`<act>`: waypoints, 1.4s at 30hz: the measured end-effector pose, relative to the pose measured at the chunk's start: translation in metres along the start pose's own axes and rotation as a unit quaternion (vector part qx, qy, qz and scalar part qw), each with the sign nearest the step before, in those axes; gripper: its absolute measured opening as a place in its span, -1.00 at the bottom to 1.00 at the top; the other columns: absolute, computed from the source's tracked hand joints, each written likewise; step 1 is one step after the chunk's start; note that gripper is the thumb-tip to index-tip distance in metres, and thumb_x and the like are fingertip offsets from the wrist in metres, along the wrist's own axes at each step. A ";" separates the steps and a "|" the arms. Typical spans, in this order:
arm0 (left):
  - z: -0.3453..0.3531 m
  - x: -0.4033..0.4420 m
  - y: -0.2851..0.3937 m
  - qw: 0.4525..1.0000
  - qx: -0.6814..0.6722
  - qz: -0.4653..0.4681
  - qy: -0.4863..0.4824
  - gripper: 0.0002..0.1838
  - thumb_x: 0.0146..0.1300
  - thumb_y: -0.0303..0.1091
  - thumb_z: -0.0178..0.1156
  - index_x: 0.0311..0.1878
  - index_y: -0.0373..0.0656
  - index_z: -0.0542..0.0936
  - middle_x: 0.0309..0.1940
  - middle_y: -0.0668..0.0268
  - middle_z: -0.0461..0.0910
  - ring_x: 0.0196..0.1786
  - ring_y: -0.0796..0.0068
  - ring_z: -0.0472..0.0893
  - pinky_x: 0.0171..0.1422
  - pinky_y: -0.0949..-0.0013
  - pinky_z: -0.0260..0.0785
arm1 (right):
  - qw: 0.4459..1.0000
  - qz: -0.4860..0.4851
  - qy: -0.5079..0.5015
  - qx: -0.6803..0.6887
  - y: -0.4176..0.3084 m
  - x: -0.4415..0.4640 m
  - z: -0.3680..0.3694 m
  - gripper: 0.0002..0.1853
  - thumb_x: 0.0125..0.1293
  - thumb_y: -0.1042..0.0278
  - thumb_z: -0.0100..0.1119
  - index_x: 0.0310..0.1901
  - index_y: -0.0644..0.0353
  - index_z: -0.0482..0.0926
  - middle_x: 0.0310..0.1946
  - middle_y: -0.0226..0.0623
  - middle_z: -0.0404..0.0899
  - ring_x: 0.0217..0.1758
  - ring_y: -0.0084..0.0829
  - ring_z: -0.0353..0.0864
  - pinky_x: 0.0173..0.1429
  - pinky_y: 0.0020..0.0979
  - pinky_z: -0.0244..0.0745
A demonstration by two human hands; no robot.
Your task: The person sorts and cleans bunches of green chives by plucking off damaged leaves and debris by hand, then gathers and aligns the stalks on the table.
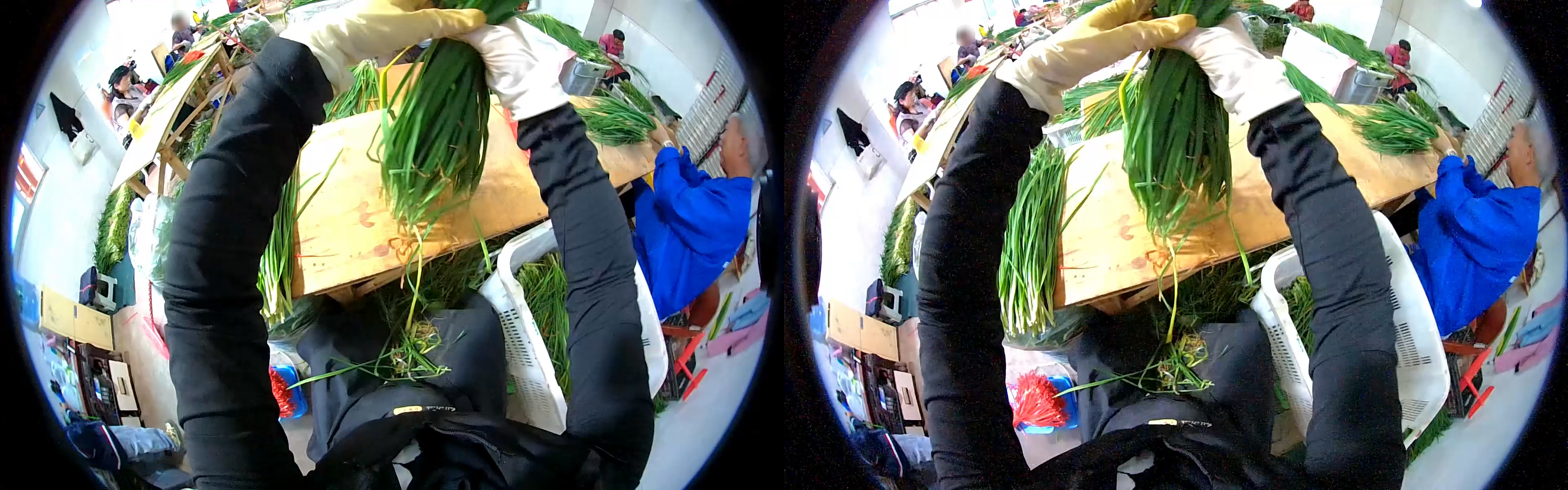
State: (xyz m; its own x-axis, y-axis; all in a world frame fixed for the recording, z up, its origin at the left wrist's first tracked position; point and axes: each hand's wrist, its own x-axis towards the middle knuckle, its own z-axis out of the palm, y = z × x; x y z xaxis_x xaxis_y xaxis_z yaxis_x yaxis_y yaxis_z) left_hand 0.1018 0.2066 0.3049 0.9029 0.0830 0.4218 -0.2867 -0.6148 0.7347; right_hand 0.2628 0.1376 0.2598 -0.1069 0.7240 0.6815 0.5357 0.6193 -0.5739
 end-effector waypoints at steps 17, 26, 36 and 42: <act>0.148 -0.132 -0.052 0.911 -0.285 0.024 0.296 -0.70 0.33 -0.27 -0.05 -0.01 -0.26 0.46 -0.09 0.30 0.53 -0.08 0.51 0.51 0.13 0.41 0.29 | 0.926 0.067 0.103 0.358 -0.045 -0.112 -0.037 -0.67 0.09 0.28 0.11 -0.17 0.35 0.50 -0.29 -0.19 0.58 -0.18 -0.33 0.57 0.03 -0.32 0.44; 0.277 -0.312 -0.150 0.797 -0.259 -0.411 0.359 -0.55 0.35 -0.14 -0.15 -0.53 -0.22 0.54 -0.87 0.46 0.23 -0.83 0.66 0.10 -0.72 0.51 -0.11 | 0.797 -0.030 0.080 0.598 -0.103 -0.178 -0.092 -0.82 0.16 0.50 0.07 -0.22 0.15 0.31 -0.61 -0.60 0.22 -0.52 -0.68 0.29 -0.13 -0.49 0.25; 0.312 -0.214 -0.060 0.826 -0.464 -0.180 0.266 -0.29 0.18 -0.25 0.17 0.29 -0.28 0.06 0.14 0.14 0.28 0.13 0.50 0.35 0.10 0.42 0.25 | 0.713 -0.164 -0.218 0.646 -0.115 -0.183 -0.085 -0.82 0.18 0.48 -0.08 -0.18 0.25 0.26 -0.74 -0.63 0.49 -0.72 -0.73 0.43 -0.22 -0.57 0.34; 0.347 -0.245 -0.118 0.741 -0.452 -0.325 0.376 -0.79 0.25 -0.39 -0.01 -0.15 -0.32 0.48 -0.30 0.15 0.57 -0.24 0.45 0.52 -0.10 0.47 0.39 | 0.712 -0.211 -0.258 0.618 -0.126 -0.190 -0.084 -0.84 0.18 0.45 -0.09 -0.20 0.24 0.28 -0.69 -0.55 0.55 -0.66 -0.72 0.50 -0.23 -0.58 0.37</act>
State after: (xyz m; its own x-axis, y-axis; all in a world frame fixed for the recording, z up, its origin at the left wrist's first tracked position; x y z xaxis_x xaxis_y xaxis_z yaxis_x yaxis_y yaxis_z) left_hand 0.0255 -0.0132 -0.0694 0.6076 0.7539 -0.2497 -0.2743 0.4943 0.8249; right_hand 0.2862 -0.1035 0.2413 -0.5042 0.2119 0.8372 -0.7473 0.3787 -0.5460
